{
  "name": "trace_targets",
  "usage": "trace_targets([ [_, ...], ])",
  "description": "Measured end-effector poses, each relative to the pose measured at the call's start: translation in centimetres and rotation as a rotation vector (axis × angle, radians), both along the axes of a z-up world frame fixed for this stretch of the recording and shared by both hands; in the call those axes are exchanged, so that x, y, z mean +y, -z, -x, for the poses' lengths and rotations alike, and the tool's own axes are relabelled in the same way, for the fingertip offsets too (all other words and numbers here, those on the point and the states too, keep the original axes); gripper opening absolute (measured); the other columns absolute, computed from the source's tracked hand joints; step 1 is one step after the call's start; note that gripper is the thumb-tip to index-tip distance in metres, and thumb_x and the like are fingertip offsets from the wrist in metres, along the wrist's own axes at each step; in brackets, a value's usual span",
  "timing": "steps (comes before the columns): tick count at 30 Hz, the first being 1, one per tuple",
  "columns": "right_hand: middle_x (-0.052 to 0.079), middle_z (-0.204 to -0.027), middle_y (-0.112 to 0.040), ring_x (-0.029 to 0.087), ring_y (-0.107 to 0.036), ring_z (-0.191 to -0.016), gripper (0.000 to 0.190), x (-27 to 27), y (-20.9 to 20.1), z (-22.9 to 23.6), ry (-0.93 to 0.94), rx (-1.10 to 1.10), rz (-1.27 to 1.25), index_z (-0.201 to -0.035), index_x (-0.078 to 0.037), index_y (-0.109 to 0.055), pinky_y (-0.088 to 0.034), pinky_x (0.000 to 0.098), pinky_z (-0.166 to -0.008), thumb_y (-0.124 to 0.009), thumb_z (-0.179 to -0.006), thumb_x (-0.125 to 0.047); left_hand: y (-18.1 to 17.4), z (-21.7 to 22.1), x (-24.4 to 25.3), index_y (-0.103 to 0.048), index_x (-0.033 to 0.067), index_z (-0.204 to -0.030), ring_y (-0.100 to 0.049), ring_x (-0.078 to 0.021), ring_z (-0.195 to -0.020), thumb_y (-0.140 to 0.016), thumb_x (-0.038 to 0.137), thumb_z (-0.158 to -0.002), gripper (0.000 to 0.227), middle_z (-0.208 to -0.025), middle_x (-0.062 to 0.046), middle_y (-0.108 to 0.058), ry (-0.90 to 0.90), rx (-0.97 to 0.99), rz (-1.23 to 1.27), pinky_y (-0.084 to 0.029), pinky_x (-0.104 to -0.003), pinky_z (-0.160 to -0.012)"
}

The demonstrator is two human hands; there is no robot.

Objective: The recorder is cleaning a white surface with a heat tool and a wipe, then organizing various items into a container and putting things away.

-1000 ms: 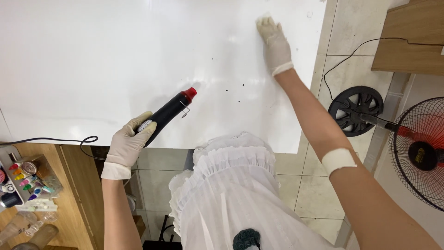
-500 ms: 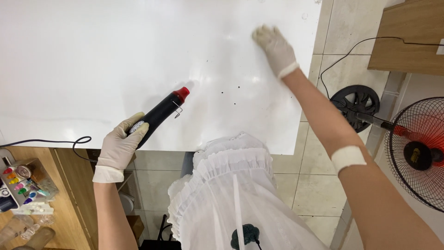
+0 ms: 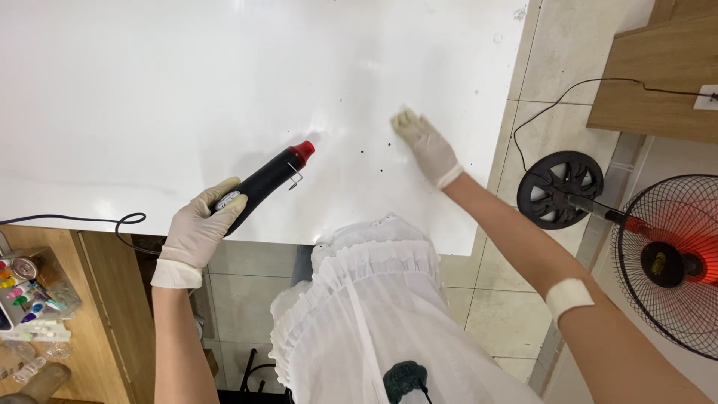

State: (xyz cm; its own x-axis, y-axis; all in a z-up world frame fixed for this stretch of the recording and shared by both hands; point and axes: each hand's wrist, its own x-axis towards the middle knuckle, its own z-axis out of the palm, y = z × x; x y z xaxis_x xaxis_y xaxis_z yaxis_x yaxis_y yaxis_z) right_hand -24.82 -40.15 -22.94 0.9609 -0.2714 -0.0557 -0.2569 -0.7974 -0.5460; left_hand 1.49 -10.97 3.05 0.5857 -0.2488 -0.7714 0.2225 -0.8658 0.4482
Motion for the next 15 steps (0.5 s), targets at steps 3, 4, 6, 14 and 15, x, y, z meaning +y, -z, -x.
trace_targets([
  [3,0.014,-0.154,-0.052,0.024,-0.044,-0.145,0.057,4.7,2.0,5.2,-0.168,0.044,0.119,-0.151,-0.007,-0.046,-0.032,0.0352,-0.124,-0.048,-0.095,0.006,1.3,-0.4,0.8,-0.067,0.0074,-0.134,-0.056,-0.0062,-0.08,-0.074,0.032,-0.089,0.052,-0.096,0.0,-0.068,0.036,-0.005,0.076,-0.047,-0.02,-0.073],
  [4,0.014,-0.154,-0.052,0.024,-0.044,-0.145,0.057,5.3,0.8,5.6,-0.169,0.038,0.129,-0.151,-0.007,-0.046,-0.032,0.0352,-0.124,-0.048,-0.095,0.006,1.6,-0.4,0.7,-0.067,0.0074,-0.134,-0.056,-0.0062,-0.08,-0.074,0.032,-0.089,0.052,-0.096,0.0,-0.068,0.035,-0.011,0.086,-0.047,-0.02,-0.073],
  [6,0.011,-0.151,-0.056,0.023,-0.049,-0.142,0.056,7.3,-1.4,6.6,-0.015,0.109,-0.11,-0.145,-0.013,-0.054,-0.036,0.0332,-0.121,-0.051,-0.093,0.008,1.9,-0.4,0.8,-0.066,0.008,-0.136,-0.055,-0.0071,-0.08,-0.073,0.033,-0.09,0.052,-0.096,0.0,-0.067,0.076,0.022,0.087,-0.047,-0.021,-0.072],
  [14,0.012,-0.137,-0.065,0.024,-0.063,-0.125,0.04,10.8,-3.3,0.6,1.044,-0.19,-1.627,-0.14,-0.003,-0.059,-0.053,0.037,-0.107,-0.054,-0.101,-0.001,1.6,-0.2,0.5,-0.066,0.01,-0.136,-0.059,-0.0079,-0.081,-0.071,0.036,-0.09,0.053,-0.094,-0.001,-0.069,0.294,0.024,0.098,-0.05,-0.022,-0.077],
  [15,0.014,-0.136,-0.065,0.025,-0.064,-0.123,0.039,11.3,-3.2,-0.2,1.104,-0.306,-1.788,-0.14,-0.001,-0.058,-0.056,0.0388,-0.105,-0.053,-0.101,-0.001,1.9,-0.3,0.8,-0.067,0.0107,-0.136,-0.057,-0.0101,-0.078,-0.072,0.037,-0.09,0.053,-0.091,-0.004,-0.068,0.321,0.046,0.083,-0.05,-0.024,-0.076],
])
